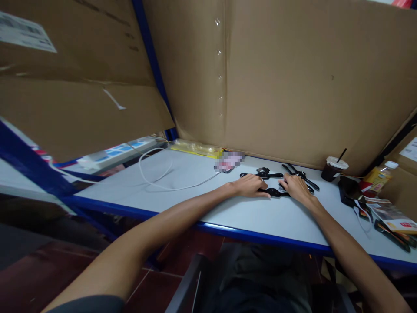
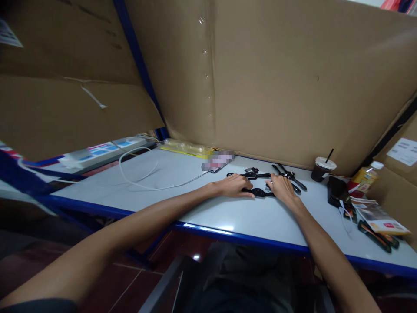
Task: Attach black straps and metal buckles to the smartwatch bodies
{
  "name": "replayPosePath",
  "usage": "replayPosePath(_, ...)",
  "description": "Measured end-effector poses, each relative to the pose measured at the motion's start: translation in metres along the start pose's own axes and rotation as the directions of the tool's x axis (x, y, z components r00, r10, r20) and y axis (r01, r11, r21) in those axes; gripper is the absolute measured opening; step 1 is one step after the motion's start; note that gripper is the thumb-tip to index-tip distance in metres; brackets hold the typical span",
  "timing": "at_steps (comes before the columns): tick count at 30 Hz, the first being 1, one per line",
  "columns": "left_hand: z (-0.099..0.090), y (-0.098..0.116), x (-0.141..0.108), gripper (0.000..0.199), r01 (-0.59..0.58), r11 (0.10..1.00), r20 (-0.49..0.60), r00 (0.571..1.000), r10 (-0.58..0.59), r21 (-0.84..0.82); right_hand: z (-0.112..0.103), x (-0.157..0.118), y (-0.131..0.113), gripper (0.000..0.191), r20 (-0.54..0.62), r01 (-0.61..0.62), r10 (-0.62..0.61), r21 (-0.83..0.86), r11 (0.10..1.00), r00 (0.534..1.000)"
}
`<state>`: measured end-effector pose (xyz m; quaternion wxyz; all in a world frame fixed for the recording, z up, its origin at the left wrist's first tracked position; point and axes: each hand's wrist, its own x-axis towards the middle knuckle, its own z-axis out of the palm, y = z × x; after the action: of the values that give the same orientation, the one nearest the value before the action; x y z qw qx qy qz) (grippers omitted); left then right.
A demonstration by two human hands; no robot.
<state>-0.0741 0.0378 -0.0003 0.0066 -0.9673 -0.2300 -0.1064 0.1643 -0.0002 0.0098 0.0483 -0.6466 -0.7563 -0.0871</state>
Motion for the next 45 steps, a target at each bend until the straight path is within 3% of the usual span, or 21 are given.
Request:
replayPosePath(9, 0.003, -0.003, 0.000, 0.054, 0.000, 1.000, -0.012, 1.000, -0.001, -0.011, -0.009, -0.002, -0.008, 0.036, 0.034, 0.002, 0.001, -0.086, 0.996, 0.999)
replayPosePath(21, 0.002, -0.001, 0.000, 0.052, 0.022, 0.999, 0.027, 0.999, -0.023, 0.028, -0.008, 0.004, 0.004, 0.043, -0.004, -0.124, 0.125, -0.127, 0.984, 0.992)
replayPosePath(25, 0.000, 0.000, 0.000, 0.052, 0.023, 0.999, 0.036, 0.999, -0.024, 0.026, -0.006, 0.004, 0.006, 0.045, 0.001, -0.116, 0.118, -0.134, 0.984, 0.993)
replayPosePath(29, 0.000, 0.000, 0.000, 0.052, 0.021, 1.000, 0.036, 0.999, -0.022, 0.022, -0.005, 0.005, 0.008, 0.046, -0.007, -0.112, 0.112, -0.130, 0.985, 0.994)
replayPosePath(36, -0.001, 0.001, 0.000, 0.051, 0.025, 1.000, 0.039, 0.999, -0.026, 0.017, -0.008, 0.009, 0.026, 0.044, -0.072, -0.209, 0.203, -0.073, 0.975, 0.976)
replayPosePath(40, -0.002, 0.002, 0.000, 0.051, 0.028, 1.000, 0.038, 0.999, -0.028, 0.008, -0.003, 0.011, 0.036, 0.041, -0.055, -0.215, 0.212, -0.059, 0.975, 0.976)
replayPosePath(45, -0.001, 0.001, 0.000, 0.053, 0.014, 1.000, 0.018, 1.000, -0.014, 0.002, -0.002, 0.011, 0.031, 0.037, -0.018, -0.224, 0.224, -0.028, 0.974, 0.974)
